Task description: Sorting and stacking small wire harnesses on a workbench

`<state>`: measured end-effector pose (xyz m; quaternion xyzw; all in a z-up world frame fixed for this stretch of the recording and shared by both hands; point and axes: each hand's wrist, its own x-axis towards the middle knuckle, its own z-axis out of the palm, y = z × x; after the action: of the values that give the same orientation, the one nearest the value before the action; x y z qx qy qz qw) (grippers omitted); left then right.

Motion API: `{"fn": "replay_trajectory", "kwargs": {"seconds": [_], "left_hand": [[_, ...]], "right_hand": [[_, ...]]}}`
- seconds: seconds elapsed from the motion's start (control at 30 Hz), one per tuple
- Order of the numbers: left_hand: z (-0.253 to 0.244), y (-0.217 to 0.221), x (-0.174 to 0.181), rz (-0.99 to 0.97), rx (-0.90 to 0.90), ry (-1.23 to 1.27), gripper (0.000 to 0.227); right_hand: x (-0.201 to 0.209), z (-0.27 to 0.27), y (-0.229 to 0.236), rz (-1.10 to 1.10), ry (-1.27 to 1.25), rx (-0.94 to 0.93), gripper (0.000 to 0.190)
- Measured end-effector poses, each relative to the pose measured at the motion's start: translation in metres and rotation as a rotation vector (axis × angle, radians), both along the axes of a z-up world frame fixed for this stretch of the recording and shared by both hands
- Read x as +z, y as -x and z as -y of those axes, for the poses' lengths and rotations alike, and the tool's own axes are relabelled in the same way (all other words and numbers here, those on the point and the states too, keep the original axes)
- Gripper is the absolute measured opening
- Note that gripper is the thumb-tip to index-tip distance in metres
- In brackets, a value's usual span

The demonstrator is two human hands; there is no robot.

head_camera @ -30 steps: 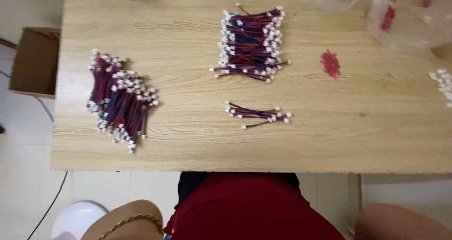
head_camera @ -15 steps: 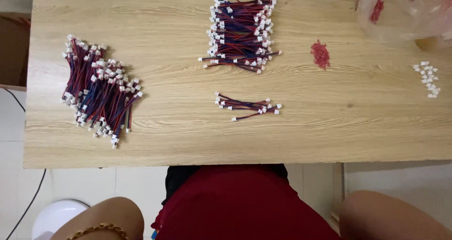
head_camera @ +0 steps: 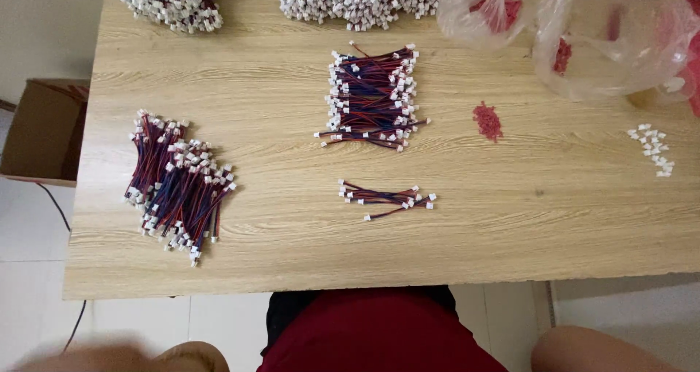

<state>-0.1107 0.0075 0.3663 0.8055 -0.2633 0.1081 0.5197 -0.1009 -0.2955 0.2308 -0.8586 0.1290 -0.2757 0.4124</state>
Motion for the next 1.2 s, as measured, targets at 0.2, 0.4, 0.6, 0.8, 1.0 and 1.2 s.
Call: {"fn": "replay_trajectory", "kwargs": {"seconds": [0.2, 0.4, 0.6, 0.8, 1.0, 1.2], "left_hand": [[-0.018, -0.057, -0.184, -0.035, -0.005, -0.055, 0.017], [-0.028, -0.101, -0.339, -0.107, 0.196, -0.246, 0.030], [0.001, -0.119, -0.351, -0.070, 0.254, -0.564, 0.047], [0.008, -0.135, -0.376, -0.057, 0.333, -0.686, 0.034], [0.002, -0.143, -0.390, -0.084, 0.329, -0.666, 0.014], [0.005, -0.133, -0.374, -0.055, 0.331, -0.653, 0.019]], "right_hand": [[-0.111, 0.032, 0.008, -0.043, 0.057, -0.056, 0.017], [-0.232, 0.078, 0.019, -0.118, 0.123, -0.148, 0.021], [-0.253, 0.071, 0.013, -0.271, 0.412, -0.173, 0.033], [-0.276, 0.077, 0.018, -0.296, 0.439, -0.186, 0.018], [-0.270, 0.074, 0.029, -0.173, 0.308, -0.180, 0.017], [-0.238, 0.046, 0.022, -0.258, 0.324, -0.224, 0.014]]}}
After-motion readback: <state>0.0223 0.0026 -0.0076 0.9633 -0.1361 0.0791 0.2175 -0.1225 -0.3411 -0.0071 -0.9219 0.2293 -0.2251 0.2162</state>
